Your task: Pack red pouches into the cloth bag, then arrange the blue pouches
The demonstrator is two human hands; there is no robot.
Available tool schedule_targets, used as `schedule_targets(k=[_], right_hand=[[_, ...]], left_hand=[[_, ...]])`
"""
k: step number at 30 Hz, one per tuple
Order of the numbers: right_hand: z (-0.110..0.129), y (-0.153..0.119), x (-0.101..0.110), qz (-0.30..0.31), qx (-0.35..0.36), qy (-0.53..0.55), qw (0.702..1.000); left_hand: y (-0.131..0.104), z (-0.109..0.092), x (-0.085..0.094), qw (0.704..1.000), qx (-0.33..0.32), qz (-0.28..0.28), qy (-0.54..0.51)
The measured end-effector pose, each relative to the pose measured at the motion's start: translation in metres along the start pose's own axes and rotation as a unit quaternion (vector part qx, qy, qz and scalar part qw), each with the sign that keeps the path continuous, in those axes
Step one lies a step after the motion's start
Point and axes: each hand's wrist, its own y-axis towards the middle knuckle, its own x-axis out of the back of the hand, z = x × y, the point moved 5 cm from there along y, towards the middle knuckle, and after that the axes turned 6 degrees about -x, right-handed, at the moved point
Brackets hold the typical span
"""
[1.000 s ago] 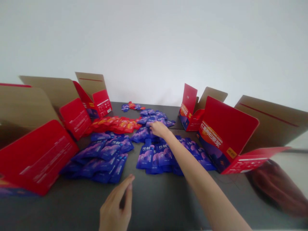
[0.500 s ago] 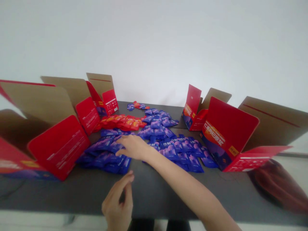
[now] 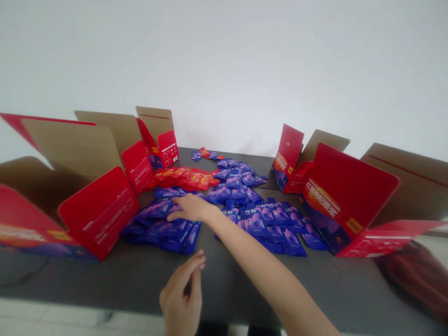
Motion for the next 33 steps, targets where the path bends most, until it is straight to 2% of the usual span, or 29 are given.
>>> schedule_targets(k=[4,9,12,14,16,19,21,23,25,27,31,33], right_hand=[[0.005,0.006,-0.008,0.012,-0.002,-0.061,0.998],[0.006,-0.011,-0.013,-0.022,0.012,-0.088,0.996],[0.005,-0.028,-0.007,-0.040,0.039,-0.102,0.993],[0.000,-0.041,0.005,-0.057,0.044,-0.111,0.991],[-0.011,-0.058,0.025,-0.095,0.027,-0.118,0.988],[-0.037,-0.098,0.061,-0.194,-0.028,-0.112,0.974],[-0.059,-0.136,0.080,-0.281,-0.069,-0.113,0.951],[-0.080,-0.178,0.089,-0.361,-0.100,-0.132,0.918],[-0.098,-0.215,0.084,-0.403,-0.115,-0.154,0.895],[-0.112,-0.240,0.068,-0.393,-0.125,-0.177,0.894],[-0.126,-0.258,0.030,-0.319,-0.146,-0.211,0.912],[-0.128,-0.260,0.019,-0.307,-0.167,-0.225,0.909]], left_hand=[[0.004,-0.002,0.000,1.000,-0.017,0.011,0.002],[0.005,-0.002,0.002,1.000,0.002,0.013,-0.002],[0.003,-0.001,0.001,1.000,0.006,0.017,0.005],[0.002,-0.001,0.002,1.000,0.009,0.013,0.004],[0.002,-0.002,0.003,1.000,0.012,0.008,0.004],[0.001,-0.003,0.003,1.000,0.008,0.011,0.011],[0.001,-0.003,0.002,1.000,0.001,0.013,0.015],[0.002,-0.004,0.000,1.000,-0.013,0.012,0.022],[0.003,-0.007,-0.003,0.999,-0.031,0.014,0.033],[0.005,-0.011,-0.008,0.998,-0.042,0.023,0.044],[0.006,-0.021,-0.020,0.998,-0.034,0.039,0.030],[0.005,-0.028,-0.028,0.998,-0.044,0.053,0.011]])
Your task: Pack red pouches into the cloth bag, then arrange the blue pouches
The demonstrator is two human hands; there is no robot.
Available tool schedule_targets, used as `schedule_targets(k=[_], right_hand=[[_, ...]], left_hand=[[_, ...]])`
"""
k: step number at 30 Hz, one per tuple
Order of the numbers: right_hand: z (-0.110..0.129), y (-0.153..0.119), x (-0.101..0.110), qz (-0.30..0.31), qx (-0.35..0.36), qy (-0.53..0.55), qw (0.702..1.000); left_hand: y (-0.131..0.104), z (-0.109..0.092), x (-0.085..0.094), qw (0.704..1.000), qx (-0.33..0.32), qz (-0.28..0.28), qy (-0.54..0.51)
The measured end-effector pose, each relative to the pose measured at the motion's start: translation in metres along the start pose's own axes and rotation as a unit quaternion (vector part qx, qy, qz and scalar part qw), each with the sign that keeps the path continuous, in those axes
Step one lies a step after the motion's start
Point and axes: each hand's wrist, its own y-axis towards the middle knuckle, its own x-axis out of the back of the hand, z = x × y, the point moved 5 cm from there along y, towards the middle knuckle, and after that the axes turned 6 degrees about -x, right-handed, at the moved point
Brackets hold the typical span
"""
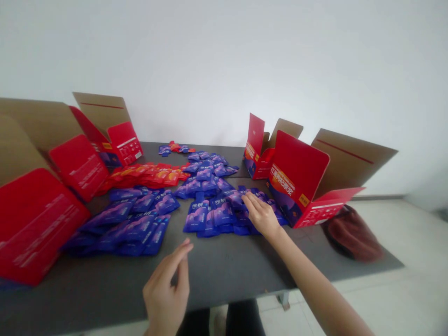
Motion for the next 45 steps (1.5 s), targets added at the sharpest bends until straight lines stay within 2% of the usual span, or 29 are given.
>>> schedule_targets(k=[2,4,7,10,13,15,17,18,21,24,27,30,32,34,36,40,42,45], right_hand=[[0.000,-0.004,-0.004,0.021,-0.029,-0.014,0.999],[0.002,-0.009,-0.007,0.073,-0.040,-0.008,0.996],[0.010,-0.017,-0.002,0.143,-0.009,0.032,0.989],[0.008,-0.016,0.015,0.115,-0.028,0.074,0.990],[-0.007,0.001,0.024,0.068,-0.109,0.118,0.985],[-0.015,0.017,0.011,0.091,-0.151,0.144,0.974],[-0.016,0.031,-0.016,0.170,-0.167,0.155,0.959],[-0.014,0.034,-0.031,0.214,-0.169,0.157,0.949],[-0.009,0.035,-0.070,0.293,-0.170,0.153,0.928],[-0.008,0.028,-0.084,0.312,-0.169,0.150,0.923],[-0.011,0.030,-0.071,0.294,-0.165,0.141,0.931],[0.003,0.054,-0.036,0.195,-0.125,0.155,0.960],[0.032,0.076,-0.015,0.131,-0.063,0.193,0.970],[0.075,0.099,-0.007,0.115,0.013,0.237,0.965],[0.125,0.117,-0.014,0.156,0.094,0.265,0.947],[0.205,0.142,-0.046,0.244,0.163,0.235,0.927],[0.229,0.152,-0.060,0.273,0.172,0.230,0.918],[0.245,0.168,-0.077,0.294,0.133,0.192,0.927]], left_hand=[[-0.001,-0.006,-0.006,1.000,-0.016,0.015,-0.017],[-0.002,-0.009,-0.010,0.999,-0.026,0.025,-0.028],[-0.001,-0.013,-0.012,0.999,-0.028,0.028,-0.029],[0.005,-0.015,-0.013,0.999,-0.031,0.023,-0.025],[0.022,-0.011,-0.027,0.998,-0.026,0.059,-0.029],[0.036,-0.001,-0.047,0.992,-0.015,0.127,-0.023],[0.046,0.012,-0.070,0.977,-0.007,0.212,-0.001],[0.049,0.019,-0.079,0.971,-0.006,0.237,0.006],[0.048,0.034,-0.096,0.960,-0.006,0.279,0.015],[0.043,0.037,-0.099,0.956,-0.006,0.293,0.018],[0.045,0.030,-0.085,0.961,-0.005,0.274,0.028],[0.046,0.013,-0.050,0.980,-0.043,0.192,0.012],[0.038,0.003,-0.017,0.994,-0.053,0.098,-0.002],[0.021,0.000,0.013,0.999,-0.040,0.016,0.004],[0.002,0.000,0.032,0.999,-0.029,-0.016,0.021],[-0.024,0.014,0.048,0.999,-0.013,-0.017,0.050],[-0.028,0.023,0.053,0.998,-0.008,-0.024,0.060],[-0.027,0.034,0.061,0.997,0.001,-0.040,0.063]])
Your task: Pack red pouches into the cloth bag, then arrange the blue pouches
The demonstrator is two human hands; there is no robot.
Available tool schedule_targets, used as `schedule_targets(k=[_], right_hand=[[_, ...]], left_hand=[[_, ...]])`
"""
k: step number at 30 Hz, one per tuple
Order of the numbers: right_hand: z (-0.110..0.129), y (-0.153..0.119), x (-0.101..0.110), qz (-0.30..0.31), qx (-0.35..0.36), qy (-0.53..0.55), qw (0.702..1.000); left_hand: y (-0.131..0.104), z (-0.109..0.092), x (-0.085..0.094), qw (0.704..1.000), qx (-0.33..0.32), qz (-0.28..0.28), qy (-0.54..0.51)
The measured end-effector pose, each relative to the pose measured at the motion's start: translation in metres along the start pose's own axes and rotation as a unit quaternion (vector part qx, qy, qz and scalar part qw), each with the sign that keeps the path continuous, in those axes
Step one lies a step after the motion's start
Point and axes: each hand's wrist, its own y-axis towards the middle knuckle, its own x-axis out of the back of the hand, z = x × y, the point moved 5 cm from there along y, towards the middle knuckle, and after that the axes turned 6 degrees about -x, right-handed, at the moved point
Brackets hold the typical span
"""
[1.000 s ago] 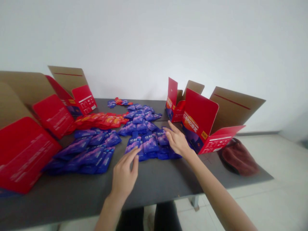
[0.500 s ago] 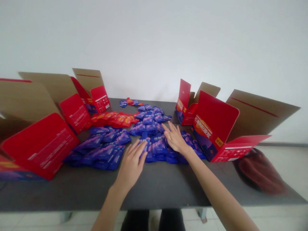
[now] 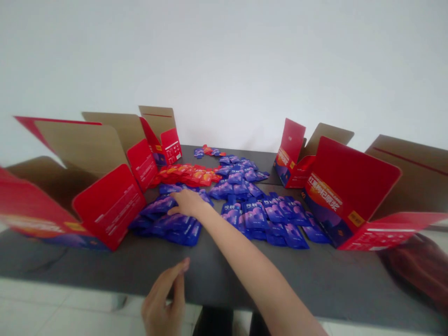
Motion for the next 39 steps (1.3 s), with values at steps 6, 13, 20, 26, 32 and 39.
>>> schedule_targets(k=[6,13,20,26,32,39], right_hand=[[-0.004,0.022,-0.015,0.014,-0.009,-0.050,0.999],[0.004,-0.015,-0.006,-0.024,0.066,-0.089,0.994],[-0.025,-0.104,0.068,-0.138,0.024,-0.148,0.979],[-0.109,-0.221,0.108,-0.314,-0.134,-0.237,0.910],[-0.166,-0.270,0.062,-0.282,-0.217,-0.275,0.893],[-0.174,-0.254,0.034,-0.197,-0.256,-0.232,0.917]], left_hand=[[0.005,0.009,0.010,1.000,0.008,-0.012,-0.016],[0.008,0.010,0.005,0.999,0.029,-0.015,-0.033],[0.013,0.002,-0.010,0.999,0.022,-0.005,-0.032],[0.023,-0.019,-0.036,0.998,-0.010,0.011,-0.055],[0.031,-0.047,-0.070,0.993,-0.042,0.066,-0.085],[0.028,-0.057,-0.095,0.988,-0.028,0.138,-0.063]])
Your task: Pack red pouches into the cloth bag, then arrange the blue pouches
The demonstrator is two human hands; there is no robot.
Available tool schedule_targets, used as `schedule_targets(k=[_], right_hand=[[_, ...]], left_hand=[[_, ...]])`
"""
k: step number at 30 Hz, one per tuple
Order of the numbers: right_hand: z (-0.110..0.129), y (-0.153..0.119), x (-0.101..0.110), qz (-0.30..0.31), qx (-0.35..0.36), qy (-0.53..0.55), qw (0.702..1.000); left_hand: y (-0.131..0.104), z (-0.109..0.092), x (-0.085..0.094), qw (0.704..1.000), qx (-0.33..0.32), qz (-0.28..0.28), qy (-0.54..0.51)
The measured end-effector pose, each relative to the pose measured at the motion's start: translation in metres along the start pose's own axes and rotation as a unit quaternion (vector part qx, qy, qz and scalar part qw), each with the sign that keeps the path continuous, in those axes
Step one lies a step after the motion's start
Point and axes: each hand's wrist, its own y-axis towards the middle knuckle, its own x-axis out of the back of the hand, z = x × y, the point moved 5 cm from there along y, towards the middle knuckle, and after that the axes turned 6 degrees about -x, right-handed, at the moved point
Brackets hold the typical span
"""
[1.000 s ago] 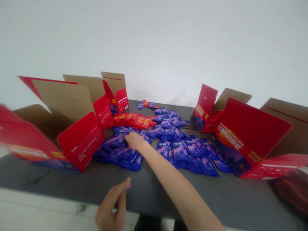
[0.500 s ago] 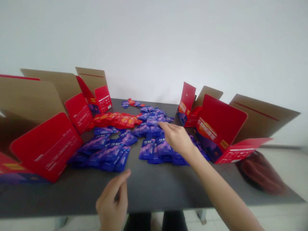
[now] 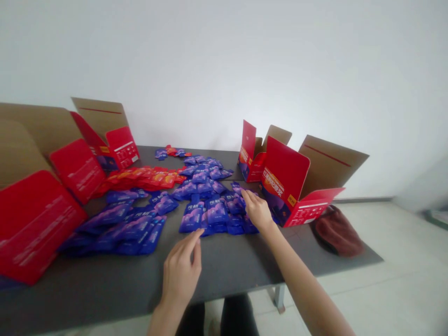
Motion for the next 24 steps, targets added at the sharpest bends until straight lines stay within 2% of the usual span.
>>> schedule_targets(k=[4,7,10,14,16,19,21,24], right_hand=[[0.031,-0.005,-0.002,0.051,0.047,0.024,0.997],[0.044,-0.013,0.001,0.076,0.066,0.040,0.994],[0.038,-0.013,0.016,0.070,0.061,0.104,0.990],[0.017,0.010,0.030,0.027,-0.010,0.198,0.980],[0.017,0.026,0.019,0.053,-0.025,0.204,0.977],[0.032,0.039,-0.017,0.169,-0.012,0.185,0.968],[0.042,0.038,-0.040,0.224,-0.004,0.175,0.959],[0.045,0.034,-0.055,0.240,0.000,0.178,0.954]], left_hand=[[0.000,0.002,-0.004,0.999,0.027,0.033,0.012],[0.001,0.003,-0.003,0.998,0.037,0.042,0.015],[0.001,0.002,-0.002,0.999,0.026,0.034,0.011],[0.001,0.000,0.000,1.000,0.008,0.015,0.004],[0.001,-0.001,0.001,1.000,-0.001,0.011,-0.004],[0.001,0.000,0.003,1.000,-0.008,0.008,-0.017],[0.001,0.002,0.003,1.000,-0.004,0.008,-0.026],[0.002,0.004,0.003,0.999,0.004,0.006,-0.040]])
